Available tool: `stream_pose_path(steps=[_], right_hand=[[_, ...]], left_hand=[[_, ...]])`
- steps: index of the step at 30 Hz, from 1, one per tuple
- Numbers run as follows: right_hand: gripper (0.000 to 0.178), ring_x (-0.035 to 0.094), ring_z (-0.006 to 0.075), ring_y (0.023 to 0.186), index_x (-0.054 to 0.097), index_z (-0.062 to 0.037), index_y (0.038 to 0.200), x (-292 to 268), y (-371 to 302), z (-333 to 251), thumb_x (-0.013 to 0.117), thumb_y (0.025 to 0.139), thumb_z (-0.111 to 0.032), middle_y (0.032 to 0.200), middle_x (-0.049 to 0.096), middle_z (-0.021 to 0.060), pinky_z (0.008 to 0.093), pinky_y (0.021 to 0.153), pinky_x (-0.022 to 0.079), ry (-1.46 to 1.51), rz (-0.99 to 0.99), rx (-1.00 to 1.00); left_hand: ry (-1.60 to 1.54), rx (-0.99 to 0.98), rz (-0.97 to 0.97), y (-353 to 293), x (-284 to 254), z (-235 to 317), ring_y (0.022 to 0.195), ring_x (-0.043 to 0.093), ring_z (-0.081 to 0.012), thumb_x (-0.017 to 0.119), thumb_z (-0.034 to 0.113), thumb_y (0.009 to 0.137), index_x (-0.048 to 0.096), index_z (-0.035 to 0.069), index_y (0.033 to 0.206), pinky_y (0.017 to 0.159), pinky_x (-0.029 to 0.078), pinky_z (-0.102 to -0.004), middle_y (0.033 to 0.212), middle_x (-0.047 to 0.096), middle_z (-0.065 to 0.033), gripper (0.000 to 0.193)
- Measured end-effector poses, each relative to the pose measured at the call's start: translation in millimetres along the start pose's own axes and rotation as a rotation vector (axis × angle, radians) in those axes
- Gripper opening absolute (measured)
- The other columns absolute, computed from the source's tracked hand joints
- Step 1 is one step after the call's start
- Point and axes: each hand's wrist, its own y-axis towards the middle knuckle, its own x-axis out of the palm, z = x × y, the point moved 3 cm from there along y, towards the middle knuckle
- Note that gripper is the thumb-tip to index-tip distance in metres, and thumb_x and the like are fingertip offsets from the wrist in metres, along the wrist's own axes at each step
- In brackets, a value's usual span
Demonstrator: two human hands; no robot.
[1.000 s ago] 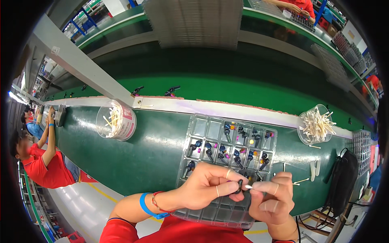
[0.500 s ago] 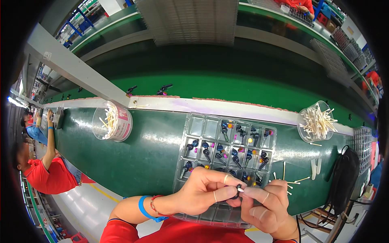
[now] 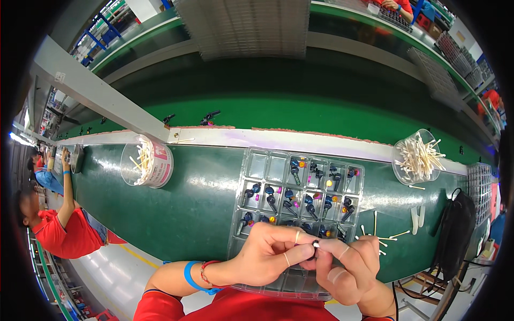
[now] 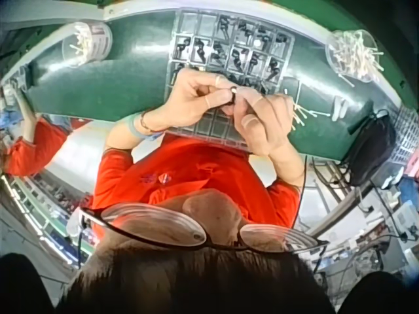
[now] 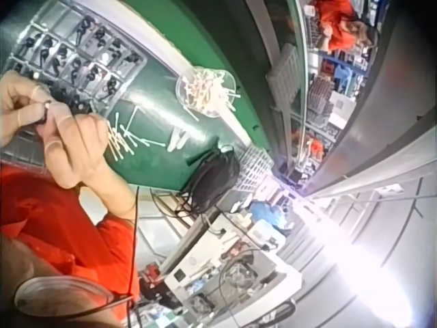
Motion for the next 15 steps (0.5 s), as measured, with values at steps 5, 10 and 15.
stream_pose_path(steps=[5,10,15], right_hand=[[0.042,0.047,0.0175,0.057,0.037,-0.0100,0.071,5,3,-1,0.076,0.075,0.007,0.087,0.074,0.0116,0.0324,0.053,0.031,-0.046,0.031,0.028],[0.040,0.047,0.0181,0.056,0.037,-0.0100,0.070,5,3,-2,0.074,0.073,0.007,0.083,0.073,0.0106,0.0328,0.052,0.029,-0.054,0.033,0.041],[0.040,0.048,0.0182,0.056,0.036,-0.0102,0.068,5,0,-1,0.072,0.072,0.007,0.084,0.073,0.0116,0.0332,0.053,0.030,-0.005,0.055,0.025]], left_hand=[[0.084,0.109,0.075,-1,2,0,0.096,0.073,-0.0161,0.060,-0.006,0.103,0.070,-0.009,0.123,0.087,0.063,-0.0310,0.108,0.075,-0.0161,0.022],[0.135,0.161,0.123,-3,5,-7,0.098,0.073,-0.0164,0.062,-0.006,0.102,0.070,-0.009,0.123,0.086,0.063,-0.0302,0.111,0.074,-0.0165,0.023],[0.099,0.156,0.126,-6,5,-11,0.099,0.073,-0.0165,0.061,-0.006,0.102,0.070,-0.008,0.123,0.087,0.064,-0.0305,0.111,0.075,-0.0170,0.023]])
